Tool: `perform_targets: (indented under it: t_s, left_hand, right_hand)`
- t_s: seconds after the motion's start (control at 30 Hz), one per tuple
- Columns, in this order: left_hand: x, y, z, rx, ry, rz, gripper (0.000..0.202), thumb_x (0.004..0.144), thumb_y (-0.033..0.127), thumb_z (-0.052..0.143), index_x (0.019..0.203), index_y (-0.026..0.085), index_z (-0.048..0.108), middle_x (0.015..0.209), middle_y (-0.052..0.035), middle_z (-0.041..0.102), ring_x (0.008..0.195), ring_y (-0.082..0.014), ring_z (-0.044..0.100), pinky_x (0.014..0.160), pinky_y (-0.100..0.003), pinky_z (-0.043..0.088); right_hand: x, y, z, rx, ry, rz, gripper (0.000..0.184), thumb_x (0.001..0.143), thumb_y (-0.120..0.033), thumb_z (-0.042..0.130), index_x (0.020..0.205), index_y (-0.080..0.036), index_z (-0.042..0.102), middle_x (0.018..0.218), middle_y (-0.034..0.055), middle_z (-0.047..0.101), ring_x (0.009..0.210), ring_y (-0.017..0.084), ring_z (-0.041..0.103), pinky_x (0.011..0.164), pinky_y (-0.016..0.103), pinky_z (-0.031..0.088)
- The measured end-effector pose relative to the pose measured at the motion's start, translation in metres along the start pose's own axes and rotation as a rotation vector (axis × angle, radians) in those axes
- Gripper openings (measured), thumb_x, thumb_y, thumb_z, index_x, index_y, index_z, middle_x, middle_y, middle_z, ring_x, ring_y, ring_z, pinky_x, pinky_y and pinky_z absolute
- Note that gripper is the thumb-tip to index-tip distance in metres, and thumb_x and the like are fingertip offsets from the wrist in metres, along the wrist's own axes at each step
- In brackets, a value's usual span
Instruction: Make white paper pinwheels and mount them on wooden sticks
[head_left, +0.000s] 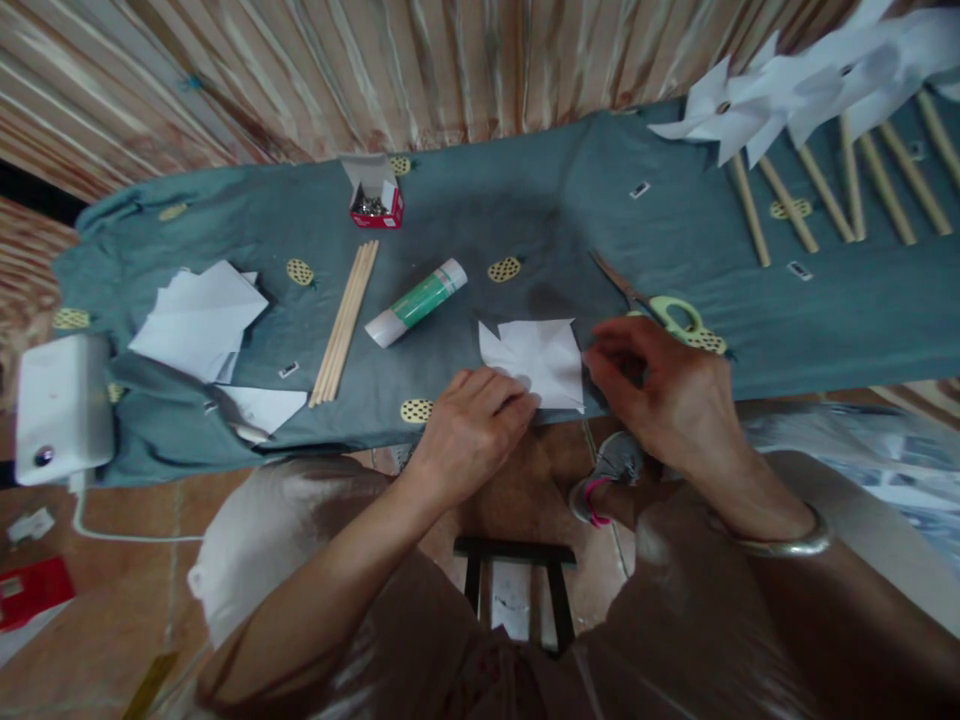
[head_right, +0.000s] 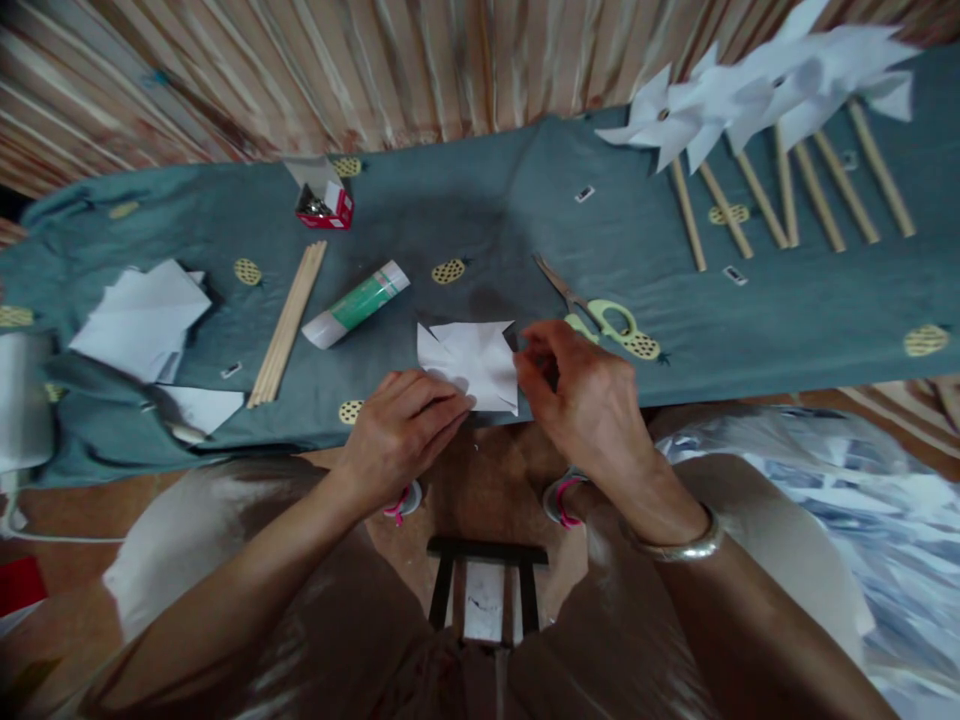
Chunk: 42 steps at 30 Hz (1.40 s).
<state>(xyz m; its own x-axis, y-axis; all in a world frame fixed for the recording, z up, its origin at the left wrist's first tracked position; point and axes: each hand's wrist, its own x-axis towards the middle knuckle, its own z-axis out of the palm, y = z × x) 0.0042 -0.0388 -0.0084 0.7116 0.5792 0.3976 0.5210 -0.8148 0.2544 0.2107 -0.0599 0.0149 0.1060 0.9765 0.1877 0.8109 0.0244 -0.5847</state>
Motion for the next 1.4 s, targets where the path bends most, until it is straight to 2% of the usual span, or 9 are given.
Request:
perform_targets:
  t_s: [0.13,0.3,0.43,0.67,0.87,1.03,1.13,1.23,1.4]
  left_hand:
    - [-0.001,-0.001,-0.002,-0.007,0.007,-0.014,0.012,0.092,0.018,0.054,0.096,0.015,0.066,0.091,-0.0055,0.07,0.083,-0.0169,0.061,0.07,-0.031,0.045]
    - [0.0,-0.001,-0.003,-0.031,0.024,-0.01,0.012,0.091,0.017,0.056,0.097,0.013,0.066,0.091,-0.0064,0.071,0.083,-0.0176,0.062,0.07,-0.032,0.048]
    - [0.0,-0.001,-0.003,-0.044,0.001,-0.017,0.013,0.091,0.018,0.055,0.096,0.013,0.066,0.089,-0.0071,0.07,0.082,-0.0177,0.062,0.072,-0.032,0.05]
    - [-0.002,-0.001,-0.004,-0.108,0.012,-0.016,0.014,0.09,0.02,0.057,0.096,0.012,0.067,0.089,-0.0082,0.07,0.083,-0.0182,0.062,0.073,-0.032,0.053]
    - [-0.004,-0.005,-0.009,-0.128,0.059,-0.035,0.011,0.09,0.019,0.057,0.09,0.013,0.066,0.084,-0.007,0.069,0.077,-0.0166,0.062,0.07,-0.03,0.053]
    - [-0.008,-0.019,-0.017,-0.15,0.106,-0.169,0.009,0.089,0.02,0.059,0.09,0.015,0.066,0.084,-0.0061,0.068,0.078,-0.0161,0.063,0.071,-0.028,0.054]
    - [-0.01,-0.027,-0.019,-0.196,0.131,-0.317,0.016,0.087,0.02,0.062,0.102,0.016,0.066,0.096,-0.0071,0.067,0.089,-0.0175,0.064,0.079,-0.031,0.055]
    - [-0.009,-0.032,-0.017,-0.309,0.123,-0.379,0.024,0.086,0.018,0.062,0.11,0.018,0.066,0.106,-0.0082,0.064,0.097,-0.0182,0.063,0.084,-0.033,0.054]
    - [-0.003,-0.034,-0.009,-0.485,0.104,-0.375,0.013,0.086,0.018,0.062,0.093,0.02,0.073,0.098,-0.0071,0.066,0.093,-0.0178,0.063,0.084,-0.033,0.053]
  right_hand:
    - [-0.003,-0.001,-0.012,0.056,-0.005,-0.129,0.015,0.087,-0.023,0.054,0.093,-0.028,0.067,0.085,0.0032,0.072,0.077,0.023,0.068,0.075,0.04,0.054]
    - [-0.007,0.004,-0.012,0.126,-0.16,-0.322,0.02,0.083,-0.013,0.056,0.1,-0.021,0.066,0.106,0.0086,0.069,0.1,0.023,0.065,0.09,0.04,0.051]
    - [-0.007,0.008,-0.007,0.164,-0.213,-0.368,0.017,0.083,-0.014,0.059,0.096,-0.02,0.067,0.106,0.0088,0.069,0.101,0.023,0.065,0.09,0.039,0.052]
    - [-0.005,0.009,-0.006,0.21,-0.22,-0.321,0.018,0.082,-0.013,0.058,0.094,-0.021,0.069,0.101,0.0065,0.071,0.098,0.022,0.066,0.088,0.039,0.051]
    - [-0.002,0.006,-0.003,0.197,-0.151,-0.234,0.012,0.083,-0.017,0.058,0.087,-0.021,0.068,0.091,0.005,0.072,0.088,0.021,0.067,0.082,0.037,0.052]
    - [0.003,0.006,0.001,0.179,-0.067,-0.16,0.007,0.084,-0.024,0.061,0.083,-0.021,0.067,0.084,0.0046,0.071,0.081,0.021,0.066,0.077,0.037,0.051]
    - [0.007,0.007,0.004,0.112,-0.015,-0.127,0.008,0.082,-0.029,0.065,0.082,-0.021,0.066,0.084,0.0054,0.071,0.083,0.024,0.065,0.077,0.038,0.05]
    - [0.01,0.008,0.01,0.068,-0.006,-0.086,0.012,0.08,-0.031,0.067,0.085,-0.021,0.066,0.088,0.0064,0.071,0.083,0.025,0.065,0.076,0.039,0.05]
    - [0.014,0.003,0.021,0.127,-0.047,-0.074,0.006,0.081,-0.02,0.062,0.084,-0.019,0.066,0.084,0.0058,0.07,0.08,0.022,0.064,0.076,0.036,0.049]
